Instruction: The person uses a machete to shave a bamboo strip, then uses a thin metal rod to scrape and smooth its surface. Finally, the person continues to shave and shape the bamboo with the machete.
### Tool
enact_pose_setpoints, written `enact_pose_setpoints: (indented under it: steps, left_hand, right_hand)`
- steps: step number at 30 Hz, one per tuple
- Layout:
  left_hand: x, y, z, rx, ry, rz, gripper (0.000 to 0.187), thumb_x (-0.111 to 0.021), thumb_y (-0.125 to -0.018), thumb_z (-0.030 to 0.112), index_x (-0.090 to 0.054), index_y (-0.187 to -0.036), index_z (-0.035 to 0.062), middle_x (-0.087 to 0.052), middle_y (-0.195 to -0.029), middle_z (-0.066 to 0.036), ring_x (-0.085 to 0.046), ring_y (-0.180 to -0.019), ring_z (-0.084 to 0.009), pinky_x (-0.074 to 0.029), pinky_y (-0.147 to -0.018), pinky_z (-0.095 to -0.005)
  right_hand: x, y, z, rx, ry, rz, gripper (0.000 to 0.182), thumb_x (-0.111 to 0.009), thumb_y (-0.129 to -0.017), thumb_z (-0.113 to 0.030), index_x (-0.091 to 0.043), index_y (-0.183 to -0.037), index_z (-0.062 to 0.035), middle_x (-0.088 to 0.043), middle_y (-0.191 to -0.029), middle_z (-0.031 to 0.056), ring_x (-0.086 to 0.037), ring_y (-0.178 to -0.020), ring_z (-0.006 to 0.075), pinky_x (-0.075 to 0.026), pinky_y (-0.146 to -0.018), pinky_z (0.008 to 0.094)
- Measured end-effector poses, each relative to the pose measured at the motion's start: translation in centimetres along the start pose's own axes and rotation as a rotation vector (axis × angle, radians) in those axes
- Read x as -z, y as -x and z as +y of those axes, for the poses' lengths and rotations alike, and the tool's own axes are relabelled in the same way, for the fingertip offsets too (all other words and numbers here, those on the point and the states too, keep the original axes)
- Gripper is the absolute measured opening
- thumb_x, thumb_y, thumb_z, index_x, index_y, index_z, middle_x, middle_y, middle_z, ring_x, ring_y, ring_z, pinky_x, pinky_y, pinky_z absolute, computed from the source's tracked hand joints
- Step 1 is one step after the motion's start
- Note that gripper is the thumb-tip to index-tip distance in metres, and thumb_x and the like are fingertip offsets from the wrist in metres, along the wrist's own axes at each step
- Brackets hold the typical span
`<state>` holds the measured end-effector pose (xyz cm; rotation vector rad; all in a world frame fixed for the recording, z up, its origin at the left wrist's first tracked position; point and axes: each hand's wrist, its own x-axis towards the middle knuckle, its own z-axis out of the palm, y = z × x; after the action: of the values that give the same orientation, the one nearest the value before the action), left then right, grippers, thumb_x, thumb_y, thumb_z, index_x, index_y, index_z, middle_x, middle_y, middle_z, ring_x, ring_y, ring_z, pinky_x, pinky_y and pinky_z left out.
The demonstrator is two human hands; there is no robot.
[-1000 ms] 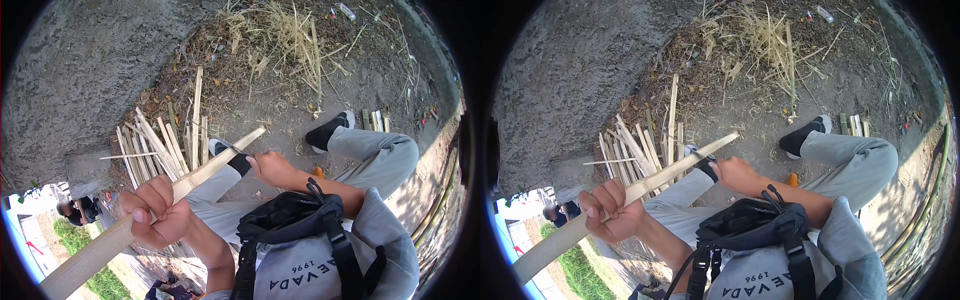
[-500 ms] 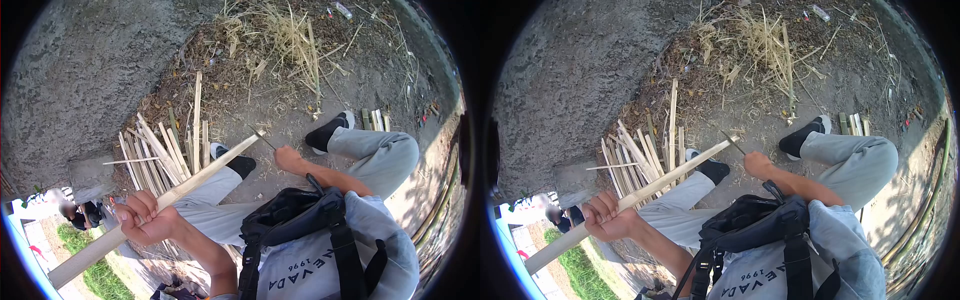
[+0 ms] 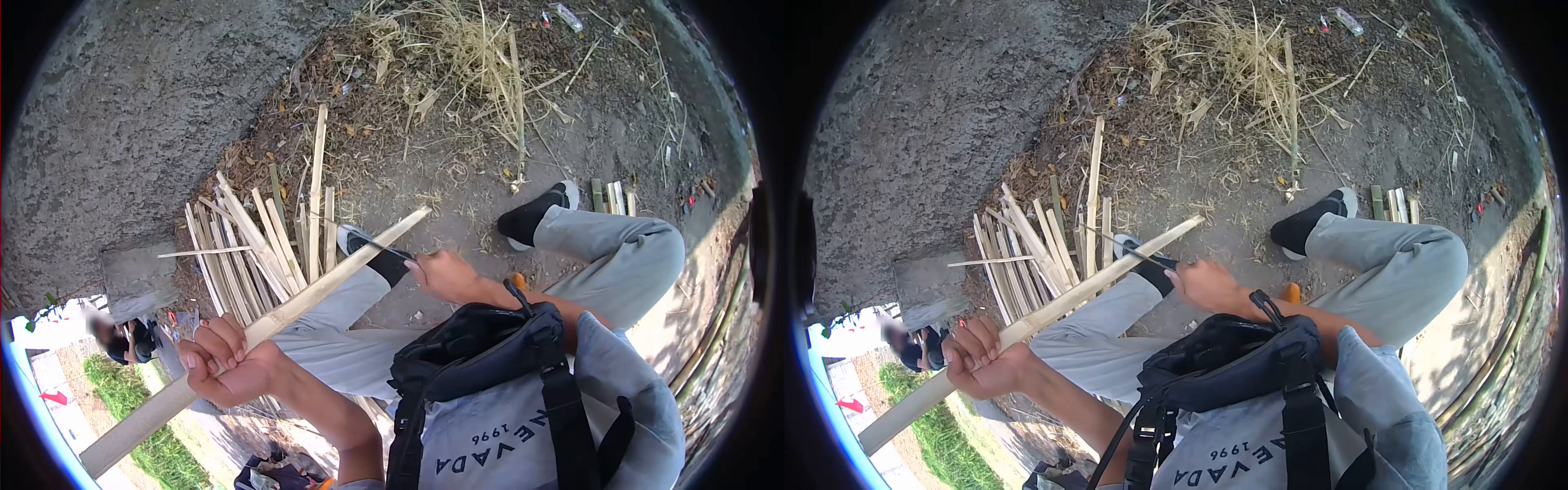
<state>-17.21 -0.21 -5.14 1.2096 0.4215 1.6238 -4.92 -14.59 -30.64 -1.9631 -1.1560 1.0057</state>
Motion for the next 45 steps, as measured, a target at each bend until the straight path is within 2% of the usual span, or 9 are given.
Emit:
enact_pose_setpoints:
  steps: [2,8,14,17,26,32,35,41,45]
  left_hand:
    - [0.3,0.1,0.0,0.006,-0.011,0.002,0.027,-0.050,-0.084,0.017,-0.034,-0.062,0.0155,-0.026,-0.045,0.003,-0.019,-0.037,-0.0062,-0.015,-0.038,-0.0220]
    - [0.2,-0.4,-0.1,0.011,0.011,-0.030,0.030,-0.050,-0.084,0.017,-0.031,-0.061,0.0159,-0.025,-0.046,0.003,-0.019,-0.037,-0.0063,-0.015,-0.038,-0.0215]
    - [-0.7,-0.3,-0.2,0.008,-0.035,0.054,0.034,-0.052,-0.083,0.016,-0.027,-0.059,0.0180,-0.023,-0.047,0.004,-0.019,-0.038,-0.0066,-0.015,-0.039,-0.0215]
    - [0.2,-0.6,-0.1,-0.003,-0.068,0.107,0.035,-0.052,-0.082,0.015,-0.026,-0.058,0.0185,-0.023,-0.047,0.004,-0.020,-0.038,-0.0067,-0.015,-0.040,-0.0217]
    - [1.3,-0.6,0.1,-0.030,-0.071,0.115,0.034,-0.051,-0.084,0.018,-0.028,-0.059,0.0177,-0.026,-0.045,0.003,-0.021,-0.036,-0.0065,-0.016,-0.037,-0.0213]
    - [1.6,-0.2,0.3,-0.012,-0.019,0.052,0.034,-0.051,-0.085,0.018,-0.028,-0.059,0.0177,-0.025,-0.045,0.003,-0.021,-0.036,-0.0064,-0.016,-0.037,-0.0215]
    - [0.9,-0.4,0.0,-0.028,-0.047,0.144,0.033,-0.051,-0.085,0.018,-0.030,-0.060,0.0175,-0.025,-0.045,0.004,-0.020,-0.036,-0.0058,-0.015,-0.037,-0.0212]
    - [1.9,-0.9,0.1,-0.040,-0.066,0.172,0.030,-0.051,-0.083,0.016,-0.031,-0.060,0.0171,-0.024,-0.045,0.004,-0.019,-0.035,-0.0062,-0.013,-0.036,-0.0218]
    - [2.2,-0.8,0.1,-0.053,-0.058,0.191,0.030,-0.051,-0.082,0.015,-0.030,-0.061,0.0172,-0.023,-0.045,0.004,-0.018,-0.036,-0.0061,-0.014,-0.036,-0.0215]
  right_hand:
    - [0.1,0.8,-1.0,0.108,0.018,-0.001,0.040,-0.044,-0.098,-0.031,-0.065,-0.093,0.0021,-0.065,-0.078,0.0268,-0.066,-0.077,0.0450,-0.053,-0.074,0.0526]
    - [-2.2,-2.4,7.5,-0.244,0.131,-0.012,0.037,-0.048,-0.096,-0.030,-0.063,-0.091,0.0028,-0.065,-0.078,0.0267,-0.064,-0.075,0.0459,-0.052,-0.073,0.0533]
    - [-1.9,-0.3,1.6,-0.051,0.035,-0.011,0.038,-0.046,-0.096,-0.030,-0.064,-0.093,0.0029,-0.065,-0.079,0.0266,-0.066,-0.080,0.0446,-0.053,-0.079,0.0519]
    - [-4.4,-2.5,8.4,-0.169,0.137,0.052,0.037,-0.047,-0.096,-0.031,-0.062,-0.094,0.0023,-0.064,-0.073,0.0270,-0.065,-0.076,0.0461,-0.052,-0.076,0.0535]
    - [-1.8,0.1,0.7,-0.014,0.041,-0.079,0.034,-0.047,-0.095,-0.027,-0.066,-0.092,0.0013,-0.066,-0.086,0.0293,-0.066,-0.084,0.0452,-0.053,-0.078,0.0522]
    - [-3.5,-2.8,7.8,-0.202,0.049,-0.031,0.037,-0.048,-0.095,-0.031,-0.065,-0.089,0.0010,-0.065,-0.079,0.0285,-0.065,-0.077,0.0467,-0.052,-0.075,0.0547]
    - [-1.2,-0.5,1.6,-0.075,0.022,-0.046,0.036,-0.047,-0.095,-0.029,-0.066,-0.095,0.0011,-0.065,-0.083,0.0290,-0.065,-0.081,0.0462,-0.052,-0.079,0.0537]
    - [-5.0,-3.1,12.5,-0.152,0.188,0.009,0.034,-0.047,-0.095,-0.028,-0.063,-0.089,0.0017,-0.063,-0.074,0.0290,-0.063,-0.073,0.0487,-0.051,-0.074,0.0547]
    - [-1.7,-0.9,4.8,-0.141,0.085,-0.061,0.036,-0.046,-0.095,-0.029,-0.066,-0.093,0.0017,-0.066,-0.083,0.0276,-0.065,-0.081,0.0470,-0.052,-0.078,0.0537]
